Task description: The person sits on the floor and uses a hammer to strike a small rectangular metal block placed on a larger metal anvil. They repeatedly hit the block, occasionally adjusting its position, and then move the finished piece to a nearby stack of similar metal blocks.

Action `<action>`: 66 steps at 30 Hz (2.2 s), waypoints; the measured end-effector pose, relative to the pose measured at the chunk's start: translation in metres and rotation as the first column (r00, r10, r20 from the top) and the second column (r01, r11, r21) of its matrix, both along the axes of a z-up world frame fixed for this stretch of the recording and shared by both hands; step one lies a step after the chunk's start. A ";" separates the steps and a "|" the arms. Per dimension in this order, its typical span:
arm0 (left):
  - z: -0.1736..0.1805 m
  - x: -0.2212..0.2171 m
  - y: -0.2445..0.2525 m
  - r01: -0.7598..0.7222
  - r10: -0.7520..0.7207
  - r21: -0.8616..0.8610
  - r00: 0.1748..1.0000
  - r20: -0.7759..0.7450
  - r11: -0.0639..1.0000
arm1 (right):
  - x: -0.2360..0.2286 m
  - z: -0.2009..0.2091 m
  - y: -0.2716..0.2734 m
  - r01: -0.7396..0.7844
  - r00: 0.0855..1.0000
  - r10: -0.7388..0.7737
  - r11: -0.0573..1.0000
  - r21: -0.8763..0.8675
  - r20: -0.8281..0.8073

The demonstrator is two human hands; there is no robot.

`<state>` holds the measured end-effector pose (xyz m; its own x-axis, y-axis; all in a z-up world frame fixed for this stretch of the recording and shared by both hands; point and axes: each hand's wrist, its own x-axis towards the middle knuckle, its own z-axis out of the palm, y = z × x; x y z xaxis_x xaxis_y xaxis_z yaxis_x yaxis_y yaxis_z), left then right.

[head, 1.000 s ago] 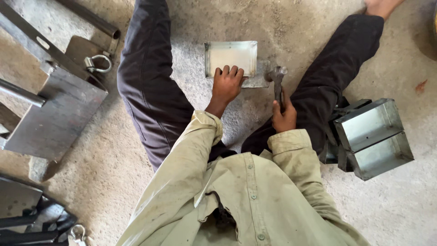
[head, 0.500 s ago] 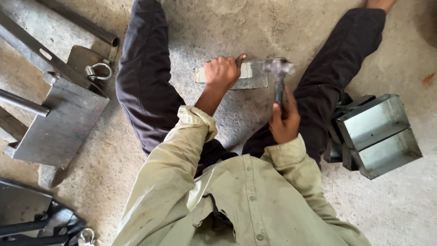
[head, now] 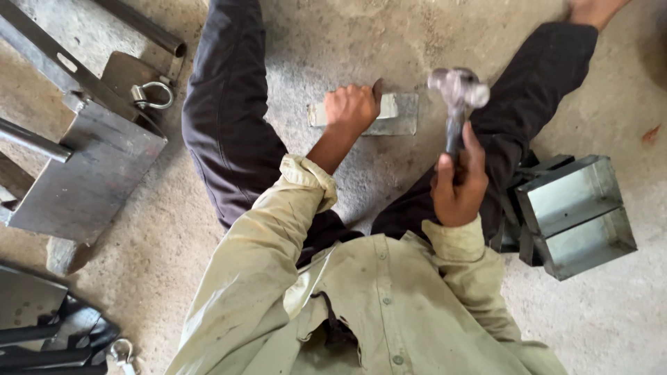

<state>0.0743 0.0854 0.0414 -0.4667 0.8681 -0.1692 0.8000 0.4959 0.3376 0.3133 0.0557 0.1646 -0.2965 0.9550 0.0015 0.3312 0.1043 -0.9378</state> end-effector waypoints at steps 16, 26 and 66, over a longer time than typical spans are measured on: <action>0.016 0.001 0.005 0.032 -0.010 -0.146 0.990 0.144 0.989 | -0.001 -0.002 0.006 -0.267 0.960 0.237 0.937 0.224 0.151; -0.004 0.006 0.000 -0.026 0.025 0.072 1.000 0.008 0.997 | 0.008 -0.022 -0.005 -0.225 0.970 0.219 0.973 0.044 0.106; -0.148 0.047 0.002 -0.527 0.044 0.771 0.834 0.550 0.356 | -0.020 0.007 -0.032 -0.374 0.918 0.321 0.896 0.238 0.235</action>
